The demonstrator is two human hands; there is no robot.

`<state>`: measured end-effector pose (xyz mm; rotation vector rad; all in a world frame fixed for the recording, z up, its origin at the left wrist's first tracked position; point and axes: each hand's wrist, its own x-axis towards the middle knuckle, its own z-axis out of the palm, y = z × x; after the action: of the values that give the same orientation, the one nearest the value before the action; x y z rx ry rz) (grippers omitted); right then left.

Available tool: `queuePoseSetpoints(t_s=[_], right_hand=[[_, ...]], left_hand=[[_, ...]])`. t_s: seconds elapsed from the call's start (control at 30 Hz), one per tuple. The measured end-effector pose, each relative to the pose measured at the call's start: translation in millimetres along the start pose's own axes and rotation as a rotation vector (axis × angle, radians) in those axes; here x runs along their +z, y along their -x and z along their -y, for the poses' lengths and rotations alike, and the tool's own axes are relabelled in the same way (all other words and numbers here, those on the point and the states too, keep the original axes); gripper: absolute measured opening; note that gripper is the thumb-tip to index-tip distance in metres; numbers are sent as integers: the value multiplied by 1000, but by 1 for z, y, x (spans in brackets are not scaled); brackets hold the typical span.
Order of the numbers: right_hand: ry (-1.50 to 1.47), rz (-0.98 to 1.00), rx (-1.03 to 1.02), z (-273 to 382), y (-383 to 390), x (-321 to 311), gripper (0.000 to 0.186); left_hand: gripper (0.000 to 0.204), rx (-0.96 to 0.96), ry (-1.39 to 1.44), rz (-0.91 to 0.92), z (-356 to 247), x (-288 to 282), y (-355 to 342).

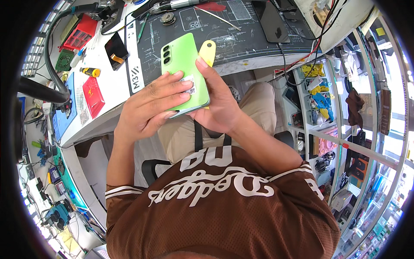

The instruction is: The person applies adhesive from a yellow bottle to the back of a green smartphone and then uses a yellow plastic tool to spread and smooth the adhesive along the edges. The person handles the phone and adhesive bottle directly without additional tools.

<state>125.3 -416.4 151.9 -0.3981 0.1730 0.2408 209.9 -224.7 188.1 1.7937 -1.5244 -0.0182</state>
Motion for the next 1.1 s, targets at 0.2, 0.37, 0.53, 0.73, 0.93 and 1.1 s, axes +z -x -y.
queuePoseSetpoints(t_s=[0.2,0.37,0.53,0.73,0.93,1.1], right_hand=[[86,-14,-130,-5,-5,8,58],[155,-59,-228,-4,-7,10,56],[239,-65,-287,3,-6,13,61],[180,-29,-334,3,-3,22,65],[236,-20,-346,5,2,30,65],[299,-81,-333,6,3,40,59]], left_hand=[[54,-2,-250,-83,-13,4,-7],[54,13,-349,-132,-15,10,-10],[41,60,-355,-218,-19,13,-13],[28,8,-242,-372,-30,25,-18],[20,-37,-116,-434,-33,27,-18],[20,-81,-58,-466,-37,29,-18]])
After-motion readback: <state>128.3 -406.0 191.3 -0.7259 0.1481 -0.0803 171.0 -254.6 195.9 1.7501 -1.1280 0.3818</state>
